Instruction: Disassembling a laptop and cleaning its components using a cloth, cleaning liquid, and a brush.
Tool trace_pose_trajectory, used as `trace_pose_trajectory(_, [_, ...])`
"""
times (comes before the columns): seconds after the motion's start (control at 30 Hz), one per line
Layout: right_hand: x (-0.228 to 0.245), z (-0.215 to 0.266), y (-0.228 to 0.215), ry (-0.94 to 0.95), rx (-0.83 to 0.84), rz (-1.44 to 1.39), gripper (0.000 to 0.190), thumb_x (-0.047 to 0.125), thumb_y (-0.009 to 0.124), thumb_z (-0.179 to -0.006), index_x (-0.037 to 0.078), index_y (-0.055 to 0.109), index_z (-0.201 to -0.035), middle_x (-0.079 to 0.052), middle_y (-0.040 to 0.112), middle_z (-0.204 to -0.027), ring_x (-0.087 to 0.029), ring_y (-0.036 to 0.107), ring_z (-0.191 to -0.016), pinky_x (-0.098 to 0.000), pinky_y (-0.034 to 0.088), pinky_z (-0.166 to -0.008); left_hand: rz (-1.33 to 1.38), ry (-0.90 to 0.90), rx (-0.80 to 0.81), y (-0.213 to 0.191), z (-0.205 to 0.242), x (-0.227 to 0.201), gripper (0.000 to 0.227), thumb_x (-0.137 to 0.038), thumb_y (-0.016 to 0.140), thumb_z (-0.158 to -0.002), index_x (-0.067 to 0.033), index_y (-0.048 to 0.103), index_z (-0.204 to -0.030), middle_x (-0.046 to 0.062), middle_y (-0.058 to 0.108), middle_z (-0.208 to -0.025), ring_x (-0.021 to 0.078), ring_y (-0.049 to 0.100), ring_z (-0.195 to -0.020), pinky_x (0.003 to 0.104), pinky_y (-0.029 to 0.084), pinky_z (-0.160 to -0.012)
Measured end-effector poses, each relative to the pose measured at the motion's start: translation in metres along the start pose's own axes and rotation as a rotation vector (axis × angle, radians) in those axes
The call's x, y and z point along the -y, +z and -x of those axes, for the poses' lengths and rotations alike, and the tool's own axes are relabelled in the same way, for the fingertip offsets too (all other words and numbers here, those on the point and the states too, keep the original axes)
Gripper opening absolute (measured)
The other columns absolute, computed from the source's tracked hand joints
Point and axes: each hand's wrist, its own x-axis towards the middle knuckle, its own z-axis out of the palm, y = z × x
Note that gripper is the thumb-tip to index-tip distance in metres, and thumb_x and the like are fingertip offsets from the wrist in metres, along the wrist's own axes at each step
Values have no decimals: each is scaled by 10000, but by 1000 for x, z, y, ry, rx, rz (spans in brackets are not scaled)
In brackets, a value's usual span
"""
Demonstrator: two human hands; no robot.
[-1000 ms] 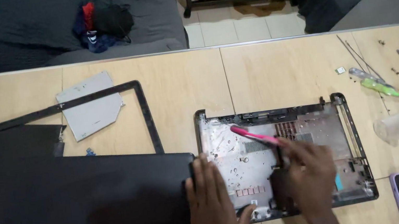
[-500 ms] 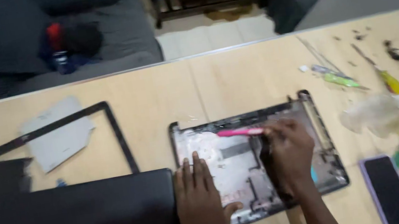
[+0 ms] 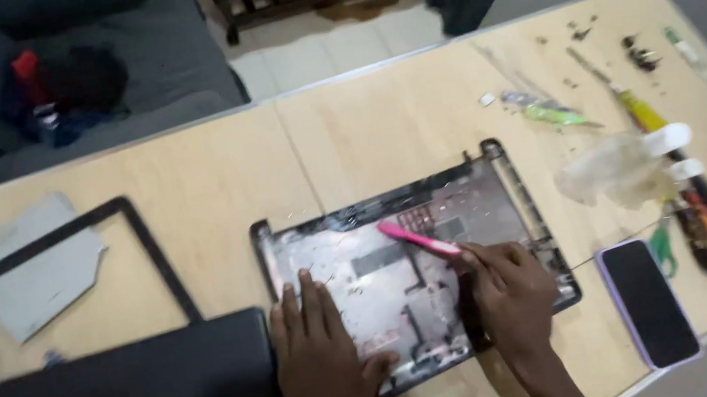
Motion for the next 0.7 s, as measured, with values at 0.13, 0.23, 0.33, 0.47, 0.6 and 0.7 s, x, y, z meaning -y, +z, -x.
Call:
trace_pose_trajectory(0.13, [7,50,-16,-17,390,-178,482,21,671,-896,232,703,-1328,-13,668,-981,-170,718,-815,-259,535,-689,55,3,22,-8,-3,-1,1553,-955,845,-489,45,302,-1546,212,237,-1691,405,239,-1536,521,199,-1241])
trace_pose_trajectory(0.23, [13,68,-24,160,250,-40,349,72,664,-911,220,763,-1211,-4,614,-869,-186,647,-712,-337,491,-642,93,-29,13,-11,1,1,1526,-856,912,-431,50,352,-1525,215,319,-1656,404,320,-1501,527,239,-1230])
trace_pose_trajectory(0.33, [19,92,-31,-38,478,-70,630,41,658,-877,269,572,-1458,-37,620,-1022,-272,647,-659,-269,419,-513,145,15,9,-12,-3,1,1427,-875,840,-538,39,364,-1526,215,314,-1659,404,299,-1514,516,228,-1229])
trace_pose_trajectory(0.47, [38,110,-28,32,314,-45,449,115,666,-929,218,659,-1365,-41,666,-1042,-217,692,-756,-351,532,-640,113,59,-1,-8,5,17,1502,-906,869,-463,43,380,-1520,225,361,-1630,421,337,-1489,553,225,-1234])
trace_pose_trajectory(0.6, [59,119,-26,240,203,-1,373,160,648,-934,244,719,-1291,-102,716,-1130,-274,731,-858,-356,526,-712,236,152,118,-12,-4,42,1449,-916,910,-473,13,448,-1484,228,408,-1591,432,378,-1445,588,228,-1208])
trace_pose_trajectory(0.7, [61,144,-35,-100,458,-188,622,71,665,-883,253,551,-1467,-9,598,-901,-210,597,-540,-350,481,-451,111,228,325,-10,-17,49,1489,-956,905,-465,-48,407,-1534,210,328,-1635,388,344,-1446,560,201,-1190])
